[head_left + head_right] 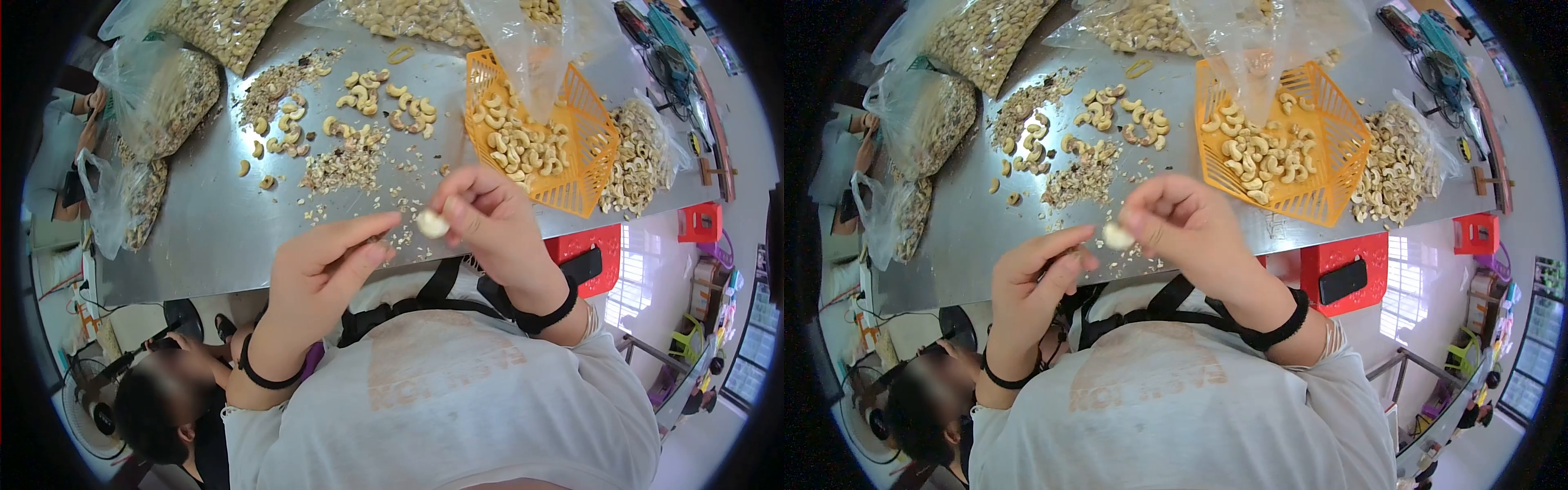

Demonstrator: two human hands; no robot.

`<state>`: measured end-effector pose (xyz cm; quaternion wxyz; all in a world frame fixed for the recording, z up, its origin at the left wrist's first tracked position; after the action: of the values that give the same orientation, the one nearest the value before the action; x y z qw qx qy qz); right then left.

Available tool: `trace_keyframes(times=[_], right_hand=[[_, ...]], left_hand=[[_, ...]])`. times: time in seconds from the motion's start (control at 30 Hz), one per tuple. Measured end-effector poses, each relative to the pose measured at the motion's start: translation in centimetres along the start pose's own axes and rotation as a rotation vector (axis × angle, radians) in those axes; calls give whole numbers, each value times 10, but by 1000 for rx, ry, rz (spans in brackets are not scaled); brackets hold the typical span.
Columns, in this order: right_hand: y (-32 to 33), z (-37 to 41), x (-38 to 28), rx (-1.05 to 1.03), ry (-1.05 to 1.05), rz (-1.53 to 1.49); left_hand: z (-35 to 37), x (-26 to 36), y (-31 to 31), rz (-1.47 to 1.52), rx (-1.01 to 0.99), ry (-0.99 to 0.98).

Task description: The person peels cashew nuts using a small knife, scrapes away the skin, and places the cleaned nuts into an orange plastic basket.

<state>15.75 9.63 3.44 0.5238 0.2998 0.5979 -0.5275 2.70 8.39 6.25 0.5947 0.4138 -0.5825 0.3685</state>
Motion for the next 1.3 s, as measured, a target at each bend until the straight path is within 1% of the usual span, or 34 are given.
trace_keyframes(times=[0.03, 0.07, 0.1, 0.13, 0.17, 0.2, 0.23, 0.3, 0.33, 0.4, 0.47, 0.5, 0.53, 0.6, 0.63, 0.7, 0.73, 0.8, 0.83, 0.93, 0.97, 1.0, 1.07, 1.2, 1.27, 1.3], right_hand=[[5, -1, -2, 7, 3, 3], [23, 0, -13, 163, 97, 94], [41, 4, -25, 317, 189, 185], [46, 3, -28, 320, 191, 188], [62, 8, -40, 459, 271, 274], [75, 16, -52, 598, 350, 360], [80, 16, -55, 599, 350, 360], [91, 29, -73, 728, 464, 477], [95, 31, -74, 727, 463, 477], [105, 32, -67, 713, 396, 357], [104, 33, -63, 683, 366, 328], [103, 33, -60, 655, 337, 301], [103, 33, -58, 650, 338, 298], [99, 32, -55, 599, 338, 303], [99, 33, -54, 595, 340, 300], [95, 32, -51, 550, 326, 305], [94, 32, -51, 547, 330, 300], [91, 32, -49, 533, 310, 317], [89, 32, -48, 530, 313, 311], [87, 33, -42, 529, 276, 299], [86, 33, -40, 523, 260, 313], [85, 33, -39, 517, 243, 328], [84, 33, -37, 512, 238, 327], [82, 32, -35, 491, 224, 350], [80, 32, -34, 484, 222, 351], [78, 31, -33, 472, 216, 353]], left_hand=[[1, -3, 5, 71, 35, 43], [3, -7, 9, 141, 70, 88], [3, -5, 11, 143, 66, 86], [4, -7, 14, 174, 76, 125], [4, -10, 16, 203, 87, 165], [4, -11, 16, 204, 85, 164], [4, -11, 19, 196, 107, 140], [2, -11, 23, 189, 130, 117], [0, -14, 28, 144, 148, 142], [-7, -19, 37, 98, 172, 169], [-17, -22, 46, -5, 205, 133], [-24, -21, 49, -130, 219, 76], [-30, -24, 53, -133, 224, 76], [-42, -33, 60, -343, 194, 128], [-48, -38, 65, -347, 197, 126], [-61, -49, 72, -491, 162, 121], [-67, -56, 77, -497, 165, 119], [-77, -50, 84, -773, 202, -24], [-81, -47, 89, -810, 257, -17], [-94, -54, 94, -866, 271, -35], [-98, -60, 92, -894, 219, 8], [-101, -62, 91, -898, 223, 9], [-107, -77, 84, -901, 151, 87], [-106, -76, 73, -995, 151, 54], [-106, -77, 75, -996, 145, 61], [-105, -77, 78, -946, 167, 43]])
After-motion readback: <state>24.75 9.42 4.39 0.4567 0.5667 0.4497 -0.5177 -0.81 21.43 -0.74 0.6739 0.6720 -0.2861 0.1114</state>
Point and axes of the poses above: each hand's wrist, its own z-axis away from the middle knuckle, its own y-axis out of the back of the hand, x = y × z, the point moved 9 cm from there along -z, towards the middle knuckle, and after that the axes turned 9 degrees about z, right-handed, at the moved point
